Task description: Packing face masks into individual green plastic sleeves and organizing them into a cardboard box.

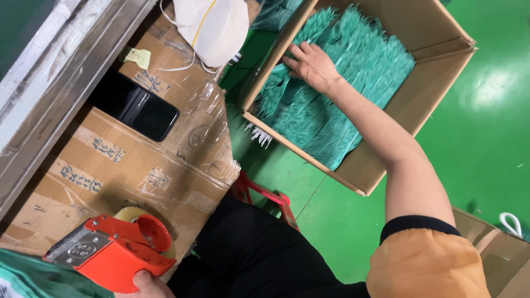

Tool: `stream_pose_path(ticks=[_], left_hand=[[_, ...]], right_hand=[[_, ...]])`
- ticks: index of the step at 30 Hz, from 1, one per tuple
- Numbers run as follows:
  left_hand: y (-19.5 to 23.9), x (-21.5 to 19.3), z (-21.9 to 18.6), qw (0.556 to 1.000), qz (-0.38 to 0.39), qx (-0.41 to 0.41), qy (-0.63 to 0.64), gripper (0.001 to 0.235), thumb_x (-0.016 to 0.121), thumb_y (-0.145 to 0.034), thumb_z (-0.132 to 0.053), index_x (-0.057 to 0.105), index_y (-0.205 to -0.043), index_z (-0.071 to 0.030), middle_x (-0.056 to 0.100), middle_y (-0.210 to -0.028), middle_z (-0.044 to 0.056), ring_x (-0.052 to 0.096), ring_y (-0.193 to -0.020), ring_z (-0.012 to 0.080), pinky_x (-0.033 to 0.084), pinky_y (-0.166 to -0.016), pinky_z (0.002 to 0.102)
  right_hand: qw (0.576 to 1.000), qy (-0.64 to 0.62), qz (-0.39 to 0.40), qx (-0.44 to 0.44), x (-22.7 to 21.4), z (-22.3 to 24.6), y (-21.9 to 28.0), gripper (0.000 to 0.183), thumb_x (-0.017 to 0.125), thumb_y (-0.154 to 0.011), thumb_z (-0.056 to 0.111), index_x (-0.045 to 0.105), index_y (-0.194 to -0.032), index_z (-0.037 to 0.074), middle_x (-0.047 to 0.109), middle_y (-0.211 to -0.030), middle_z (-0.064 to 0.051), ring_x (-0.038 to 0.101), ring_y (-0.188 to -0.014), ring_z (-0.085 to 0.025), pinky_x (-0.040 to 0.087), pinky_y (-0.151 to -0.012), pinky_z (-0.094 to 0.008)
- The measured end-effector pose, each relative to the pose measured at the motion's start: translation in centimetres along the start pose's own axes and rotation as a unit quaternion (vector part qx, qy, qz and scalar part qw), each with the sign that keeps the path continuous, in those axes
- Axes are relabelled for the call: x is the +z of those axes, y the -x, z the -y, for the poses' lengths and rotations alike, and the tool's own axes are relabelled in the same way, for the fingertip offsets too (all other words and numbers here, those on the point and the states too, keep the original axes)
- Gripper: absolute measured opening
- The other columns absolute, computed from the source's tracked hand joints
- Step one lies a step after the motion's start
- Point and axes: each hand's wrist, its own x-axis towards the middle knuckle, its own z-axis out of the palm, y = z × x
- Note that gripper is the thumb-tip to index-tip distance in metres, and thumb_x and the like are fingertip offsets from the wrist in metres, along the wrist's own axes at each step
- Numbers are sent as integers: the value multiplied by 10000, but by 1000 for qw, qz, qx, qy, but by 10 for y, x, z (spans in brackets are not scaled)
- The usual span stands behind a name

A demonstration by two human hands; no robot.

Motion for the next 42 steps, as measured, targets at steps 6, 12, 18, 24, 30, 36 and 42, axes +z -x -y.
stream_pose_path(ticks=[6,12,18,24,30,36,42], left_hand=[[-1,3,0,1000,7,-3,0,899,772,-1003,-541,419,-1527,98,584,-1422,188,625,-1279,280,524,-1119,398],[-2,3,1,1000,-8,-3,-8,890,760,-1012,-522,413,-1556,91,582,-1420,198,625,-1271,288,523,-1107,401],[-3,10,-19,999,26,-11,26,897,762,-1011,-509,400,-1555,105,571,-1436,216,617,-1280,297,514,-1125,410],[-4,16,-19,999,20,-14,40,897,773,-1001,-509,415,-1547,107,588,-1429,200,615,-1290,285,509,-1148,404],[-3,12,-19,997,13,-32,64,806,784,-1020,-442,460,-1525,95,617,-1373,177,639,-1228,256,525,-1085,369],[3,10,-10,999,23,-7,45,735,764,-1064,-411,465,-1493,106,625,-1387,176,642,-1250,258,523,-1106,365],[1,14,-10,999,34,-2,41,685,722,-1113,-375,461,-1521,110,624,-1408,196,652,-1260,270,543,-1111,380]], right_hand=[[989,-145,-11,2,-28,-1,3,576,666,-929,226,523,-1449,24,442,-1462,-196,522,-1261,-355,527,-971,-446],[990,-120,68,14,-18,0,-6,630,599,-884,128,491,-1497,35,453,-1451,-207,511,-1248,-358,470,-1018,-439],[989,137,41,-44,19,8,-16,368,583,-908,178,605,-1270,115,529,-1461,-93,474,-1385,-255,301,-1173,-399],[989,102,74,-83,14,-6,-20,323,575,-942,157,604,-1262,124,609,-1290,-68,448,-1445,-267,239,-1252,-458],[987,116,49,-100,-32,-10,-20,253,583,-933,158,629,-1182,144,658,-1237,-21,503,-1397,-231,282,-1254,-411],[984,126,59,-108,-109,-26,38,188,591,-925,159,654,-1102,164,707,-1184,25,559,-1349,-196,325,-1255,-364],[989,103,18,-101,-211,-22,94,237,596,-876,166,686,-1095,156,709,-1317,35,547,-1359,-183,340,-1227,-352]])
